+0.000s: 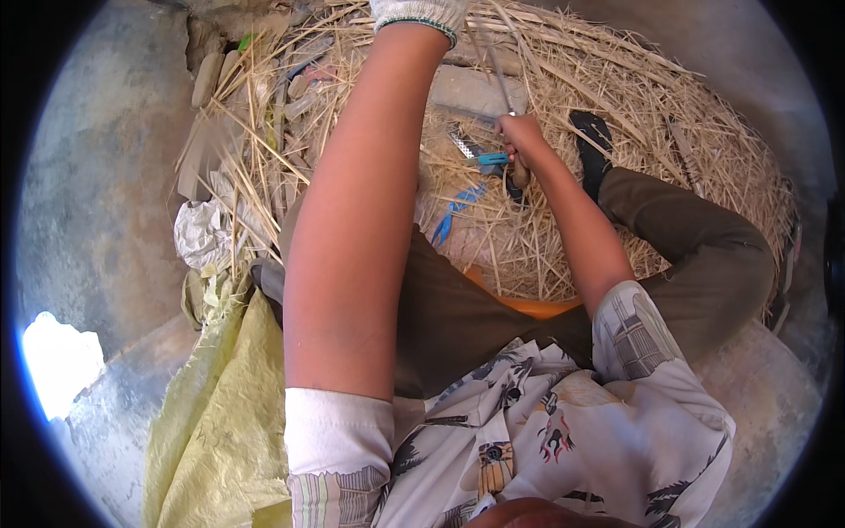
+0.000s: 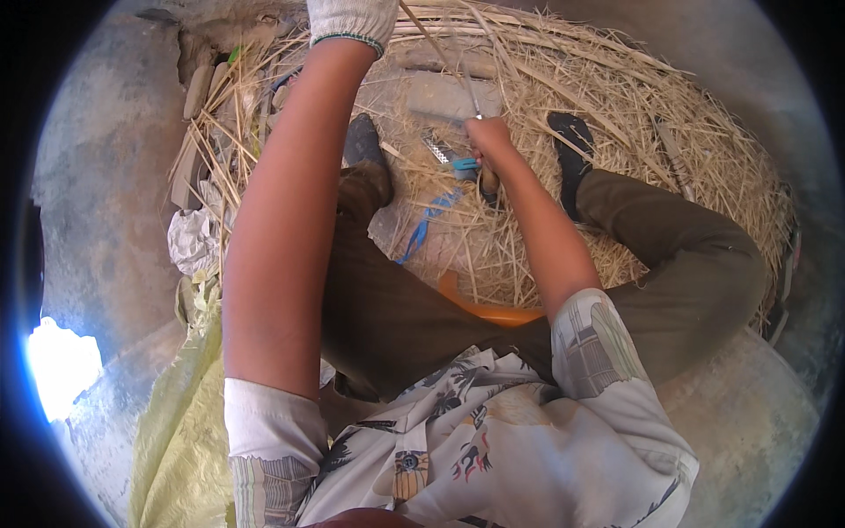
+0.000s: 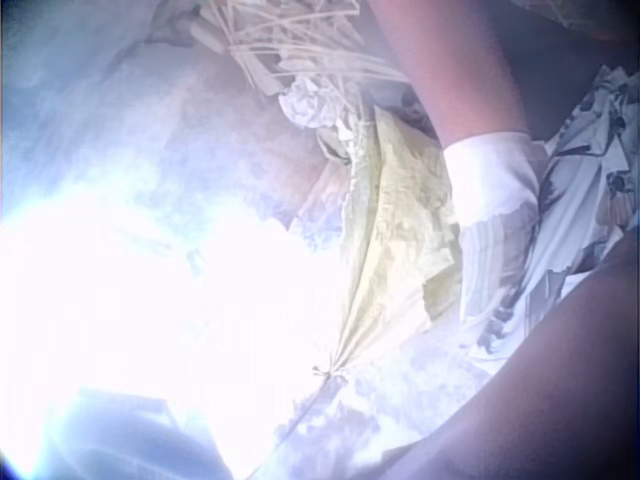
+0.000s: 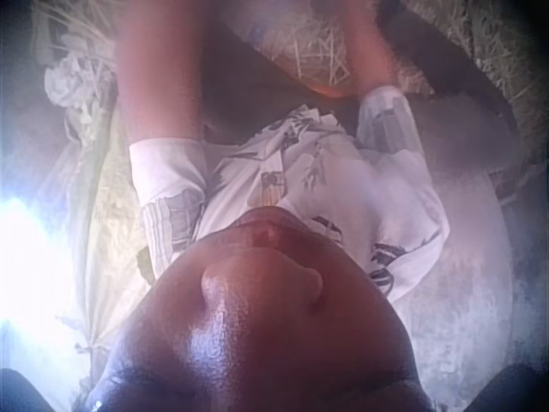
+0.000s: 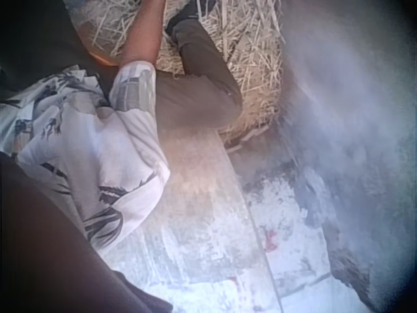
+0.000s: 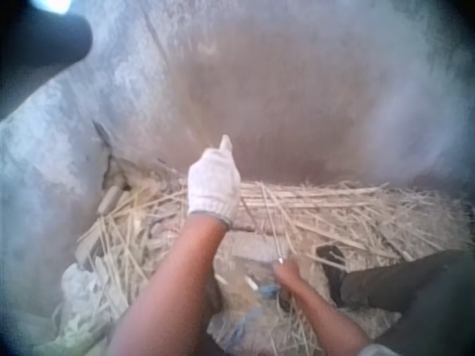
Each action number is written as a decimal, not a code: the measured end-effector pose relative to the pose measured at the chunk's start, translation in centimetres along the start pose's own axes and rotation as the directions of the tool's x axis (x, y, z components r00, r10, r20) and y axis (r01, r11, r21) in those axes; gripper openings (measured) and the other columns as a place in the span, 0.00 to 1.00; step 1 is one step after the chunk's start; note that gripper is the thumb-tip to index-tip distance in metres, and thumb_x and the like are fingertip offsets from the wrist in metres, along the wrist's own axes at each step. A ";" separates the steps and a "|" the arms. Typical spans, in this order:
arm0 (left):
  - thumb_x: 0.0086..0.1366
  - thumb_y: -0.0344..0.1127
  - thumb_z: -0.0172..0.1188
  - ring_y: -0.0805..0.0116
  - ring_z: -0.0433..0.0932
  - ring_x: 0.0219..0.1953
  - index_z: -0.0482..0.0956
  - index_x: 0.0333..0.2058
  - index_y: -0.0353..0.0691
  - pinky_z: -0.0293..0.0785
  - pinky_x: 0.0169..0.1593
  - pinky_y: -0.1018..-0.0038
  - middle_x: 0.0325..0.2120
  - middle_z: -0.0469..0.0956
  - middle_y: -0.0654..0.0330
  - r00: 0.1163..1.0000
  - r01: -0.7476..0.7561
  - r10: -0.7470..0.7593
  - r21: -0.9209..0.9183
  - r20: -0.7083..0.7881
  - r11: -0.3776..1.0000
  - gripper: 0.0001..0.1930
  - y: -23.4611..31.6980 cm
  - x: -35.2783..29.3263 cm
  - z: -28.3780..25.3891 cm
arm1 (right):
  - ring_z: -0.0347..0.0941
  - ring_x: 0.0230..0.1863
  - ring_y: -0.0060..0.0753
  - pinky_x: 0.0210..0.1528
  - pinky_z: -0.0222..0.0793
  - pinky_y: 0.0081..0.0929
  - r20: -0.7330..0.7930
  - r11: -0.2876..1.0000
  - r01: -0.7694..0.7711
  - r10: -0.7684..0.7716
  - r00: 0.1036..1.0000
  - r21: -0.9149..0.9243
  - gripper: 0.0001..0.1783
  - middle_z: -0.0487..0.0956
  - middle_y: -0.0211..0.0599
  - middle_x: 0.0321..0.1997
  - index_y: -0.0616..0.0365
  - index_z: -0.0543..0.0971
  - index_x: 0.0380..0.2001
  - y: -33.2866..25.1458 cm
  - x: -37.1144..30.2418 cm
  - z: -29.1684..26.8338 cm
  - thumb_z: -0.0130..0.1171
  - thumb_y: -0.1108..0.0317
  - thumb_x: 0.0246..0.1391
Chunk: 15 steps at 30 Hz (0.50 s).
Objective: The person sits on the floor and uses a curved knife to shave and sharpen thin wooden sticks. They hold the stick in one hand and repeatedly draw the blade along its length to create a pointed tip, occasionally rotating the stick to work on different sides.
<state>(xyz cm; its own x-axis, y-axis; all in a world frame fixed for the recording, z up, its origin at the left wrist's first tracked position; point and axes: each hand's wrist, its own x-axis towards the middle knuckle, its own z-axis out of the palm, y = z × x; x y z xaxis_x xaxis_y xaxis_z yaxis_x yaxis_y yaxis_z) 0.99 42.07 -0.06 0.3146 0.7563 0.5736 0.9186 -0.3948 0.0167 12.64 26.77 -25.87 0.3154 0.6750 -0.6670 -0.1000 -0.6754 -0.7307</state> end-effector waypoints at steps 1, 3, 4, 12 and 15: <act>0.74 0.32 0.45 0.47 0.85 0.32 0.77 0.58 0.36 0.82 0.37 0.56 0.32 0.82 0.44 1.000 0.007 -0.007 0.007 0.017 1.000 0.19 0.0 -0.1 0.1 | 0.71 0.11 0.36 0.15 0.65 0.36 0.037 0.998 -0.056 0.057 0.998 -0.023 0.14 0.73 0.42 0.12 0.67 0.75 0.15 0.0 0.0 0.1 0.60 0.66 0.45; 0.73 0.32 0.45 0.47 0.85 0.32 0.77 0.58 0.36 0.82 0.37 0.56 0.32 0.82 0.44 0.998 0.022 -0.023 0.023 0.051 0.999 0.19 -0.2 -0.2 0.2 | 0.71 0.11 0.36 0.15 0.65 0.36 0.023 0.997 -0.055 0.057 0.998 -0.061 0.14 0.73 0.41 0.12 0.67 0.75 0.15 0.0 -0.2 -0.1 0.60 0.67 0.45; 0.73 0.32 0.45 0.47 0.85 0.32 0.77 0.58 0.36 0.82 0.37 0.55 0.32 0.82 0.44 0.999 0.017 -0.018 0.018 0.038 1.000 0.19 -0.3 -0.3 0.3 | 0.71 0.12 0.36 0.15 0.64 0.36 -0.021 0.997 -0.002 0.001 1.000 -0.078 0.14 0.73 0.42 0.13 0.67 0.75 0.15 0.2 -0.7 -0.2 0.60 0.67 0.45; 0.74 0.32 0.44 0.46 0.85 0.33 0.77 0.58 0.35 0.82 0.37 0.55 0.33 0.83 0.43 1.000 0.021 -0.021 -0.014 0.023 1.000 0.19 -0.3 -0.3 -0.3 | 0.70 0.12 0.37 0.13 0.62 0.36 0.035 0.996 -0.063 0.065 0.997 -0.058 0.14 0.75 0.44 0.16 0.69 0.76 0.20 1.4 1.0 0.0 0.61 0.66 0.46; 0.75 0.33 0.44 0.46 0.85 0.33 0.77 0.58 0.35 0.82 0.37 0.55 0.33 0.82 0.43 0.999 0.031 -0.031 -0.004 0.037 0.999 0.19 -0.1 -0.3 -0.5 | 0.71 0.13 0.38 0.13 0.63 0.37 0.012 0.999 0.016 -0.017 1.000 0.031 0.12 0.76 0.46 0.18 0.68 0.76 0.22 1.6 1.1 -0.3 0.63 0.67 0.46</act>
<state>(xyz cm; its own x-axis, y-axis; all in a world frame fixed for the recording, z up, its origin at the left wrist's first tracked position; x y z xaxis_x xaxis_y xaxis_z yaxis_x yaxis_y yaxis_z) 0.64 41.64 0.15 0.2943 0.7870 0.5422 0.9271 -0.3730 0.0382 13.08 26.41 -27.73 0.3061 0.6896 -0.6563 -0.1242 -0.6546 -0.7457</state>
